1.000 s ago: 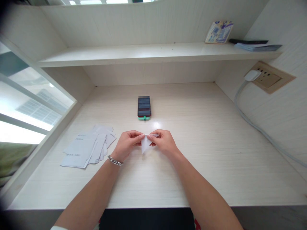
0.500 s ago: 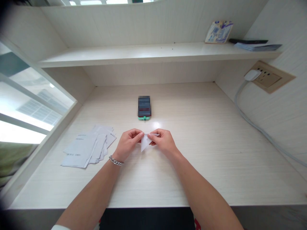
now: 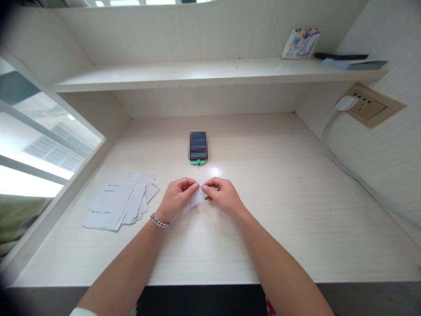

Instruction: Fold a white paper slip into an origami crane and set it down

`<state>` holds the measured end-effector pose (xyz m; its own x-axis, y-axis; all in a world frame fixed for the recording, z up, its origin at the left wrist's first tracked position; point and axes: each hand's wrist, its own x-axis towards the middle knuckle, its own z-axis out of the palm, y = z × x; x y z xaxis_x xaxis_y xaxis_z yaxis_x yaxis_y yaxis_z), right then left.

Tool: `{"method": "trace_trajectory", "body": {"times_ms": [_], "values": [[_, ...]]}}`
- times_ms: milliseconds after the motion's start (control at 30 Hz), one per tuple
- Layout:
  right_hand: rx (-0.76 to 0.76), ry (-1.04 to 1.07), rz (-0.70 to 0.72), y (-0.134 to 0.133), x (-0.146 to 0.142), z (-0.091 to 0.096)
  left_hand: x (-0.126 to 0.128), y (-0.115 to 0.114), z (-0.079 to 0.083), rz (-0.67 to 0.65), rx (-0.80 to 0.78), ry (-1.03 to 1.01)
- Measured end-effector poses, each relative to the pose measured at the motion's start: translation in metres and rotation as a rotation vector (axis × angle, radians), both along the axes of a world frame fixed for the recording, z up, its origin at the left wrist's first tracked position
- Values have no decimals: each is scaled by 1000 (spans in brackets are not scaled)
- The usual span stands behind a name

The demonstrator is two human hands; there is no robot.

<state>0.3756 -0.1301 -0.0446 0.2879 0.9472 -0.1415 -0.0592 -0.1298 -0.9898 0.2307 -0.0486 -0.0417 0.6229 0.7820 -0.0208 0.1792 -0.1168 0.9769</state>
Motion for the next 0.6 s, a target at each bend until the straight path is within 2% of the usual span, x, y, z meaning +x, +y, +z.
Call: {"method": "trace_trajectory", "body": {"times_ms": [167, 300, 600], "values": [[31, -61, -28, 1, -2, -2, 1, 0, -3, -7, -31, -8], [41, -25, -74, 2, -3, -6, 2, 0, -5, 12, -36, -51], [28, -53, -10, 1, -4, -5, 1, 0, -4, -18, 58, -11]]}}
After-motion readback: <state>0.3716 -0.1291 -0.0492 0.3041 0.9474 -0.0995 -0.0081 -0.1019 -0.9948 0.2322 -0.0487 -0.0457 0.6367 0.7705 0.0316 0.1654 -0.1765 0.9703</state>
